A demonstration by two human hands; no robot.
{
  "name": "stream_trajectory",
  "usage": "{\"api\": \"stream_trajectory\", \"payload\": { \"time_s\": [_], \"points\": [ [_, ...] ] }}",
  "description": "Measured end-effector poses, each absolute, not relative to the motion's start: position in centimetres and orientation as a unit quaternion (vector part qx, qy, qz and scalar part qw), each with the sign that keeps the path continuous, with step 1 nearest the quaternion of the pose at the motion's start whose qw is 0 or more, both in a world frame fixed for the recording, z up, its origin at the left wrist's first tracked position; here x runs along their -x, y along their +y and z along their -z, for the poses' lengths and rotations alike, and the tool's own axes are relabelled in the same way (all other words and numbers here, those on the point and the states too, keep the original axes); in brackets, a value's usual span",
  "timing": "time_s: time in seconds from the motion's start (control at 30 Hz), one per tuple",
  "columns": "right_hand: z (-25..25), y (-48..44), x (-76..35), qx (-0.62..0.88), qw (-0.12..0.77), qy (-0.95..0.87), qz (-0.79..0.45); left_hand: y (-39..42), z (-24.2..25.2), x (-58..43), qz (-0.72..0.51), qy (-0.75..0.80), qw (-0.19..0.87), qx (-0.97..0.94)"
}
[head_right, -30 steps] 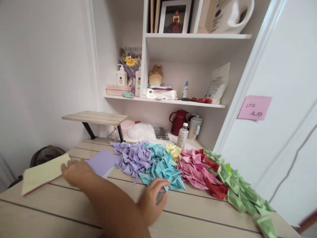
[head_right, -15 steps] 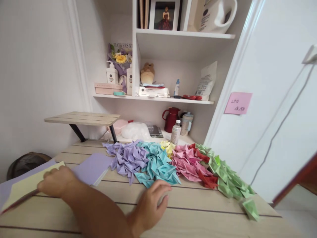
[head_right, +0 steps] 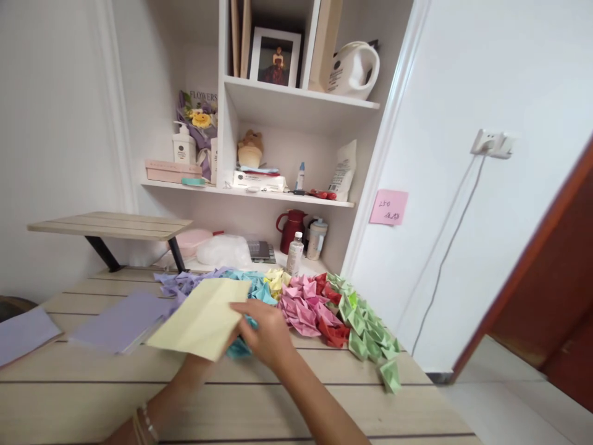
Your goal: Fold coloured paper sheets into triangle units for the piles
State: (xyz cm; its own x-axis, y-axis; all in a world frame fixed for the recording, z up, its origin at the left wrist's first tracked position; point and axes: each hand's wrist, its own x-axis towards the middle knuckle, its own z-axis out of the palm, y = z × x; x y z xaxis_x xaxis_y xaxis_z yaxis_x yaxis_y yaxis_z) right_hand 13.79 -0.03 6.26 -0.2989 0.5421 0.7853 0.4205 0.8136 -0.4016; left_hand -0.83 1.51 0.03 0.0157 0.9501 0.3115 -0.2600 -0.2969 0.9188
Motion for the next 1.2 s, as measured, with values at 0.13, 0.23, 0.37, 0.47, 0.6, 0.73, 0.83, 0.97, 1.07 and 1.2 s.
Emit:
{"api": "stream_trajectory", "payload": {
  "time_s": [0.13,0.23,0.37,0.47,0.6,0.73,0.83,0.97,1.07,1.2],
  "points": [
    [-3.3,0.3,-19.8,0.376,0.571,-0.711,-0.167,0.5,-1.4,0.8,-0.616,0.343,0.458,-0.541],
    [-2.0,0.5,-21.3,0.377,0.586,-0.670,-0.255,0.1,-2.1,0.8,-0.599,0.345,0.449,-0.566],
    [-1.7,0.4,-21.6,0.351,0.550,-0.696,-0.300,0.3,-2.3,1.0,-0.573,0.392,0.401,-0.598],
    [-1.9,-0.1,-21.6,0.340,0.521,-0.728,-0.290,0.6,-1.9,1.3,-0.564,0.398,0.397,-0.605],
    [-1.6,-0.3,-21.3,0.344,0.535,-0.712,-0.298,0.8,-1.3,1.4,-0.561,0.388,0.433,-0.589],
    [-0.5,0.1,-20.7,0.367,0.584,-0.645,-0.329,1.0,-1.1,1.0,-0.570,0.404,0.444,-0.562],
    [0.2,0.2,-20.1,0.361,0.618,-0.581,-0.387,1.1,-1.0,0.5,-0.599,0.399,0.468,-0.513],
    [0.4,-0.4,-19.5,0.341,0.608,-0.585,-0.414,1.1,-1.0,0.2,-0.653,0.381,0.455,-0.471],
    [0.4,-0.9,-19.2,0.357,0.594,-0.610,-0.383,0.9,-0.9,0.1,-0.676,0.377,0.455,-0.441],
    [0.8,-1.2,-18.8,0.380,0.570,-0.652,-0.324,0.4,-0.9,-0.2,-0.666,0.383,0.478,-0.426]
  ]
}}
